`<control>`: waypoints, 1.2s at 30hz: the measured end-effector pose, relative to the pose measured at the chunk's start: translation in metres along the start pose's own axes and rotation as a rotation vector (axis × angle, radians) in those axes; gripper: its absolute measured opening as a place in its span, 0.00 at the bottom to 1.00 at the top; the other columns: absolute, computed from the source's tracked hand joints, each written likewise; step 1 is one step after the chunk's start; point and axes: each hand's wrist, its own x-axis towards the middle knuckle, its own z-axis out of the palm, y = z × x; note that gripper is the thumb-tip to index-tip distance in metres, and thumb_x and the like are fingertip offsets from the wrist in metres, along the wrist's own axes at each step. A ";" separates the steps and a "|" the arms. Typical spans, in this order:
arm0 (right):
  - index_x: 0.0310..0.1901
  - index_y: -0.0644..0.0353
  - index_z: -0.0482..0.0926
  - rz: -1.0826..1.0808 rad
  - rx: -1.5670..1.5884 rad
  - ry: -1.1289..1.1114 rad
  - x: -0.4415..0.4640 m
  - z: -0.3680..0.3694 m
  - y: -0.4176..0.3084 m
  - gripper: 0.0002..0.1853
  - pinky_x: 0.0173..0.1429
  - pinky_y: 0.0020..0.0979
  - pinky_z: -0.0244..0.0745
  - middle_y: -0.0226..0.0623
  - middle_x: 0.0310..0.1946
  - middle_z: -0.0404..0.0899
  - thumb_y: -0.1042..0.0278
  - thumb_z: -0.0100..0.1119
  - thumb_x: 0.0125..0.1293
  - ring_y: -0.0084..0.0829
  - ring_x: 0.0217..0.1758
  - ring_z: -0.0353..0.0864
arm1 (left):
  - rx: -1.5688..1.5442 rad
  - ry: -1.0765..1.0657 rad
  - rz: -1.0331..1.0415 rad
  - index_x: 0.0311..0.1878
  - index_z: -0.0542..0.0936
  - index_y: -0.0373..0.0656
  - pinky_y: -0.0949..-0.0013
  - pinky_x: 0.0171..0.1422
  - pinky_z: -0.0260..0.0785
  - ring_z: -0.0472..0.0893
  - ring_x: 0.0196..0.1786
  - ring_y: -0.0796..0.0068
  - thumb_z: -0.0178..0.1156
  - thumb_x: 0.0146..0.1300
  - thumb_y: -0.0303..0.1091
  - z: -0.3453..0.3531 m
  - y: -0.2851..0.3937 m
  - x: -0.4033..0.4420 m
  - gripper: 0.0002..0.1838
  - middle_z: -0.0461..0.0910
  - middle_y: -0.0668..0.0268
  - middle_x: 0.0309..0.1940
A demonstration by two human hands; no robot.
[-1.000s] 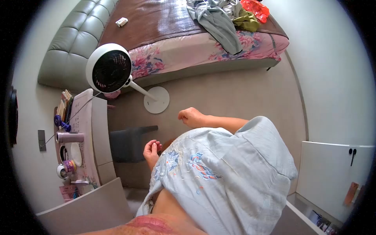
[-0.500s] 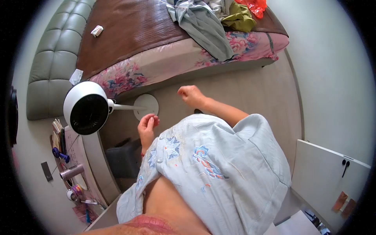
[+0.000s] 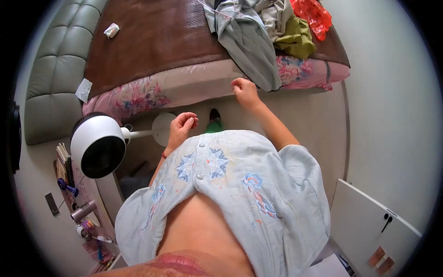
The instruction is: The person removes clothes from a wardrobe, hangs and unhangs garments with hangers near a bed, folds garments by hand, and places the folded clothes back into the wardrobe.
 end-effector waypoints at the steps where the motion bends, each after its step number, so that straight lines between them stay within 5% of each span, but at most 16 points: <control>1: 0.38 0.65 0.80 0.030 0.030 0.011 0.015 -0.001 -0.004 0.11 0.42 0.32 0.75 0.45 0.32 0.82 0.74 0.52 0.55 0.35 0.34 0.82 | 0.026 -0.014 0.006 0.43 0.77 0.35 0.78 0.42 0.72 0.77 0.35 0.81 0.53 0.65 0.27 -0.006 0.005 0.013 0.07 0.79 0.67 0.33; 16: 0.35 0.63 0.80 -0.221 -0.366 0.331 0.273 -0.009 0.003 0.11 0.50 0.39 0.73 0.48 0.34 0.80 0.70 0.51 0.52 0.45 0.41 0.79 | -0.018 0.193 -0.089 0.43 0.77 0.36 0.76 0.42 0.73 0.78 0.34 0.80 0.52 0.66 0.27 -0.077 0.014 0.108 0.07 0.79 0.67 0.34; 20: 0.43 0.60 0.77 -0.153 -0.509 0.342 0.344 -0.009 0.015 0.14 0.57 0.42 0.68 0.48 0.43 0.79 0.68 0.52 0.54 0.46 0.50 0.76 | -0.012 0.292 -0.164 0.43 0.76 0.36 0.76 0.41 0.73 0.79 0.34 0.79 0.52 0.66 0.28 -0.066 0.009 0.120 0.07 0.79 0.66 0.34; 22: 0.50 0.57 0.74 0.265 -0.648 0.296 0.371 -0.008 0.008 0.19 0.60 0.47 0.64 0.46 0.50 0.76 0.65 0.54 0.54 0.46 0.54 0.75 | -0.018 0.379 -0.189 0.43 0.76 0.36 0.76 0.41 0.73 0.79 0.35 0.78 0.52 0.66 0.28 -0.057 0.011 0.123 0.07 0.79 0.65 0.34; 25: 0.54 0.56 0.69 0.484 -0.607 0.116 0.402 -0.014 0.017 0.25 0.58 0.49 0.67 0.49 0.54 0.74 0.60 0.54 0.51 0.50 0.55 0.74 | -0.063 0.453 -0.262 0.43 0.76 0.35 0.76 0.43 0.74 0.77 0.36 0.80 0.52 0.65 0.26 -0.042 0.009 0.129 0.07 0.78 0.66 0.34; 27: 0.48 0.56 0.73 0.500 -0.572 0.094 0.411 -0.014 0.022 0.20 0.59 0.50 0.65 0.50 0.53 0.75 0.62 0.53 0.53 0.49 0.58 0.73 | -0.071 0.473 -0.333 0.43 0.76 0.35 0.76 0.42 0.74 0.78 0.36 0.80 0.52 0.65 0.26 -0.032 0.004 0.137 0.07 0.78 0.66 0.34; 29: 0.42 0.57 0.77 0.363 -0.611 0.066 0.400 -0.015 0.014 0.15 0.53 0.52 0.67 0.48 0.45 0.79 0.65 0.52 0.52 0.47 0.54 0.76 | -0.056 0.453 -0.383 0.43 0.77 0.36 0.77 0.43 0.74 0.78 0.36 0.80 0.52 0.65 0.26 -0.022 0.005 0.147 0.07 0.78 0.66 0.35; 30: 0.36 0.57 0.78 0.005 -0.748 0.143 0.384 -0.004 0.033 0.12 0.44 0.51 0.67 0.45 0.36 0.80 0.67 0.52 0.50 0.45 0.45 0.78 | -0.069 0.456 -0.394 0.43 0.77 0.36 0.77 0.43 0.74 0.78 0.36 0.80 0.52 0.65 0.26 -0.014 -0.001 0.158 0.07 0.78 0.66 0.35; 31: 0.37 0.55 0.77 -0.130 -0.671 0.213 0.374 0.006 0.043 0.12 0.47 0.50 0.62 0.39 0.33 0.79 0.65 0.52 0.49 0.42 0.43 0.75 | -0.058 0.443 -0.369 0.44 0.77 0.37 0.75 0.42 0.74 0.78 0.36 0.79 0.53 0.66 0.27 -0.010 -0.004 0.168 0.07 0.79 0.66 0.35; 33: 0.38 0.58 0.75 -0.290 -0.401 0.162 0.344 0.022 0.023 0.11 0.42 0.45 0.67 0.43 0.29 0.77 0.71 0.53 0.50 0.45 0.37 0.76 | -0.055 0.438 -0.342 0.45 0.76 0.37 0.73 0.42 0.74 0.79 0.35 0.79 0.53 0.66 0.28 -0.005 -0.005 0.185 0.08 0.79 0.65 0.36; 35: 0.39 0.62 0.72 -0.222 0.048 0.017 0.314 0.038 -0.022 0.08 0.36 0.43 0.70 0.50 0.27 0.76 0.75 0.52 0.56 0.47 0.31 0.77 | -0.008 0.328 -0.365 0.57 0.70 0.41 0.67 0.44 0.75 0.78 0.43 0.73 0.54 0.67 0.37 -0.006 0.004 0.214 0.18 0.75 0.61 0.48; 36: 0.39 0.63 0.72 -0.128 0.258 -0.101 0.304 0.048 -0.036 0.07 0.34 0.43 0.71 0.52 0.27 0.76 0.74 0.51 0.59 0.48 0.30 0.78 | -0.244 0.320 -0.317 0.63 0.62 0.45 0.63 0.46 0.75 0.76 0.48 0.69 0.53 0.67 0.43 0.005 0.024 0.242 0.25 0.69 0.59 0.53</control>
